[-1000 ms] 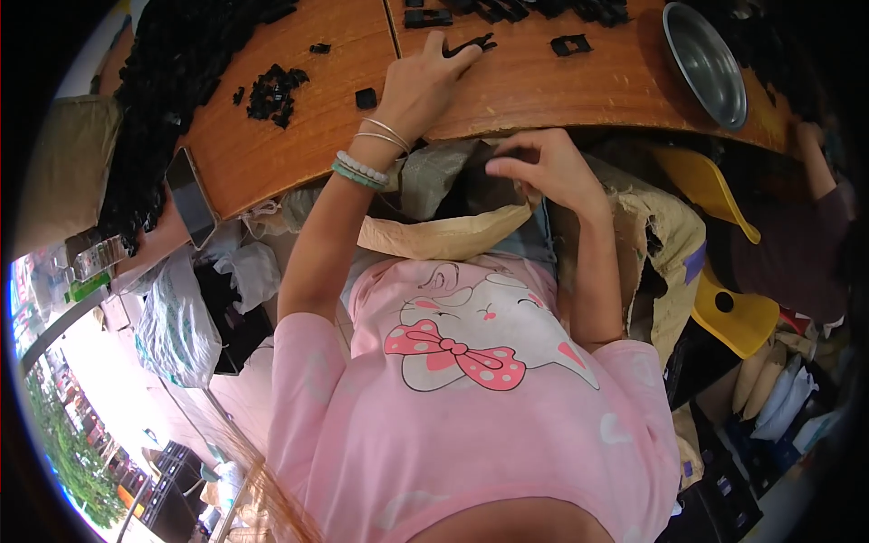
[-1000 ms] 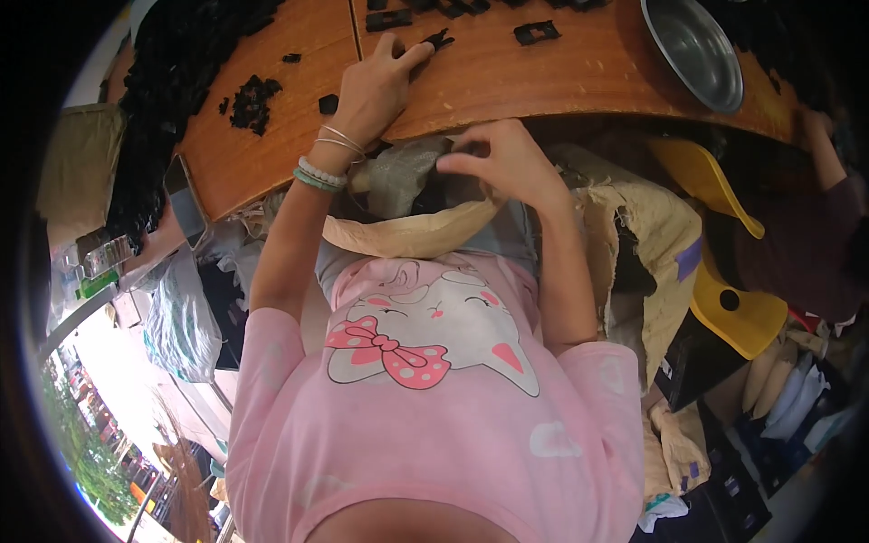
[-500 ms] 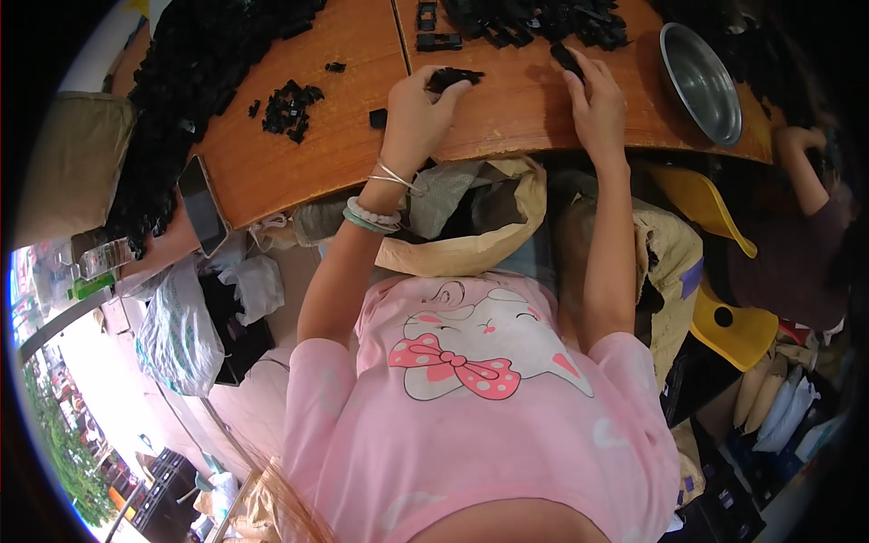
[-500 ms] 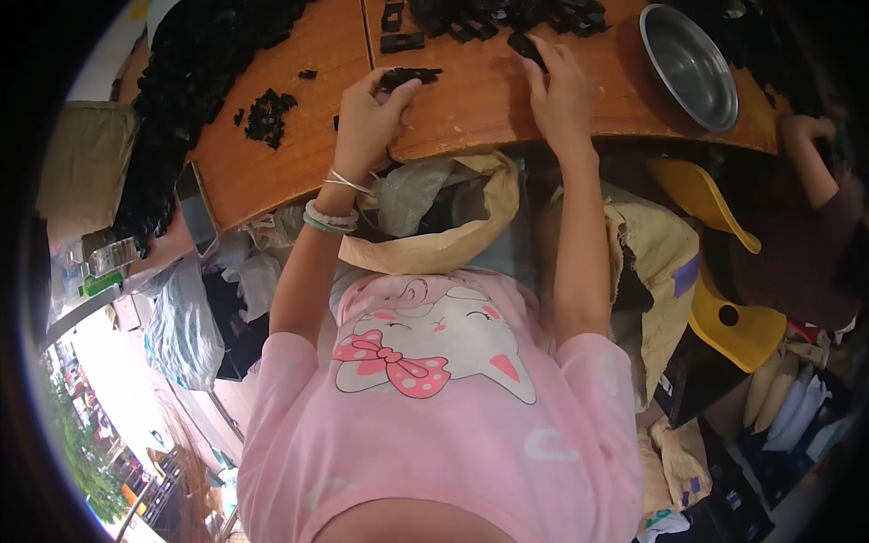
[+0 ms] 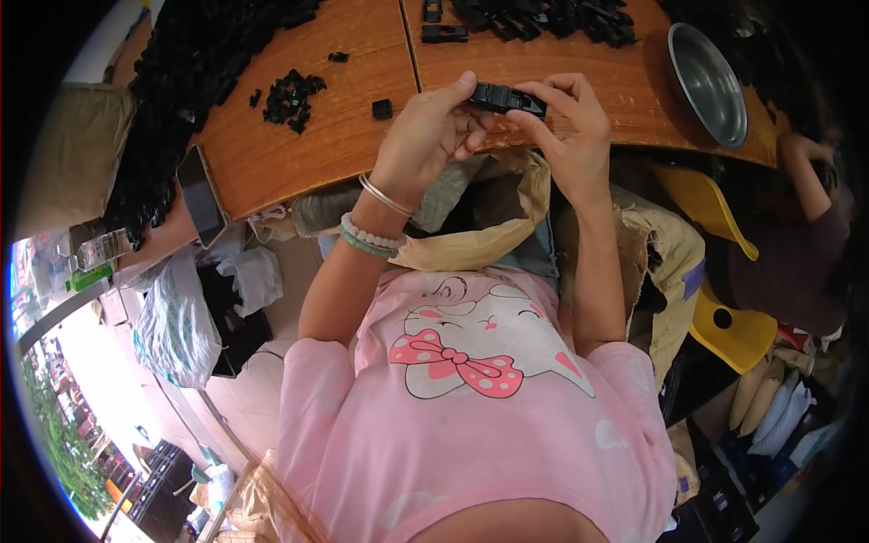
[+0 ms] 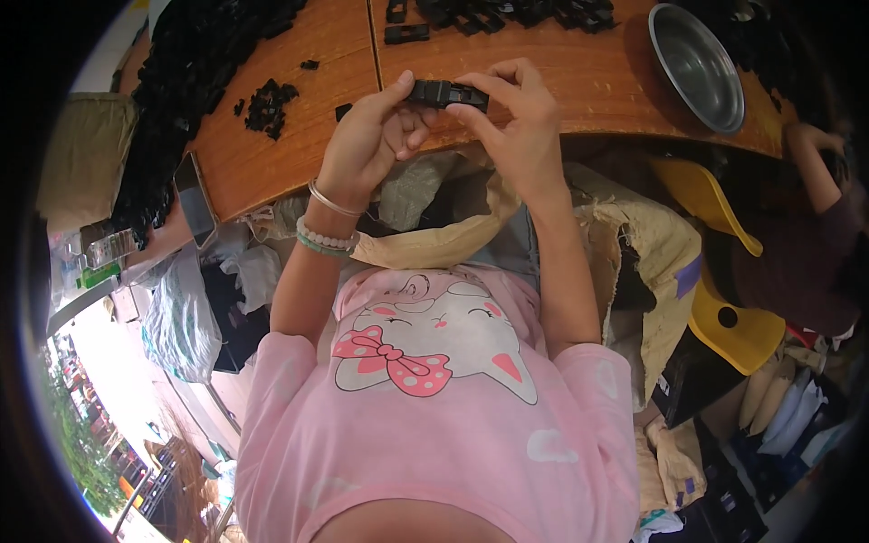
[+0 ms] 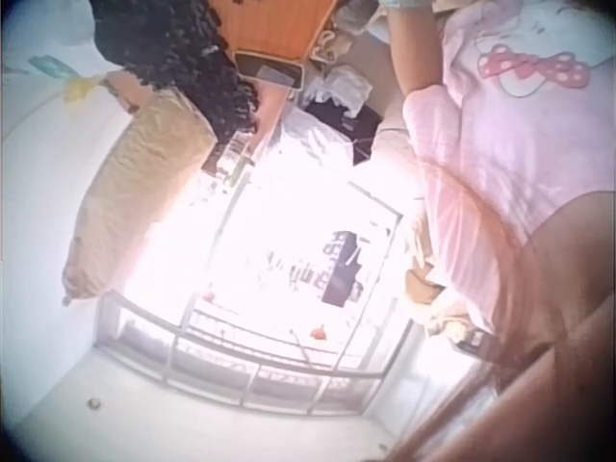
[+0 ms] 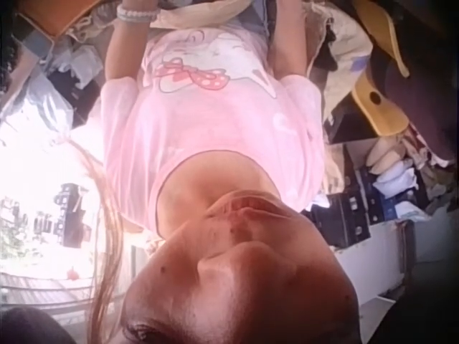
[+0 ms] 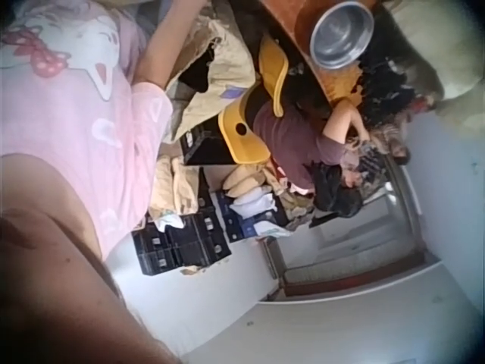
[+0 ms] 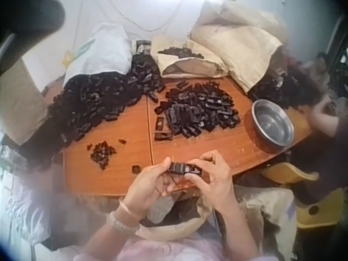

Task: The person retrieves plastic components from bags and from a table, then assembles them together by hand.

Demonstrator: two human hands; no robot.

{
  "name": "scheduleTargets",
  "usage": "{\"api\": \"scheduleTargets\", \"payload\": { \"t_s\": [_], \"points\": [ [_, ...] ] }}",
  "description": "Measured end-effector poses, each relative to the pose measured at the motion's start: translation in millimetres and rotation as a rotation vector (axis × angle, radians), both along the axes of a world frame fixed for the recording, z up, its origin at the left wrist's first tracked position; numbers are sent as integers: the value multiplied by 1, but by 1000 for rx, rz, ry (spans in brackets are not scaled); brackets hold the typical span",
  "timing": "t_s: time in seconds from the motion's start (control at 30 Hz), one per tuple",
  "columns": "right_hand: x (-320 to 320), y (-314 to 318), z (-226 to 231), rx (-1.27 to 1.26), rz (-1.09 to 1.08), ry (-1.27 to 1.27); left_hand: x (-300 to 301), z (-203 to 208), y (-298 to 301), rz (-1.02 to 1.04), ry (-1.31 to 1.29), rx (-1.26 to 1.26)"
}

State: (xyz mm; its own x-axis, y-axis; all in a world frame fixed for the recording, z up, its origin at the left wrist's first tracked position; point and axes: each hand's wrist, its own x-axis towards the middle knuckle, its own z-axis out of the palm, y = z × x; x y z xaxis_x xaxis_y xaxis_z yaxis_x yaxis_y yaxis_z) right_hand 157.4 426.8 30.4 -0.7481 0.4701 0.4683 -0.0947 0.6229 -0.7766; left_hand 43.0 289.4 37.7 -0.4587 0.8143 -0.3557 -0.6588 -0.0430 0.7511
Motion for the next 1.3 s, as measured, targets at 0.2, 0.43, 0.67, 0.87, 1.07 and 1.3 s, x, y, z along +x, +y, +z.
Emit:
{"api": "scheduleTargets", "payload": {
  "t_s": [0.2, 0.43, 0.67, 0.87, 1.07, 1.3],
  "points": [
    [0, -12, 10, 20, 49, 31, 9, 16, -7, -64, 425, -235],
    [-3, -9, 4, 279, 57, 124, 11, 8, -6, 5, 274, -77],
    [21, -1, 3, -235, 251, -243, -4, 0, -25, -150, 510, -327],
    [33, -4, 3, -261, 239, -375, -19, -21, -60, 385, 1565, -686],
    [77, -11, 36, -238, 12, -252, -31, -48, -61, 209, 1482, -700],
    [194, 67, 60, -528, -471, -325, -23, -37, -66, 403, 1582, -721]
  ]
}}
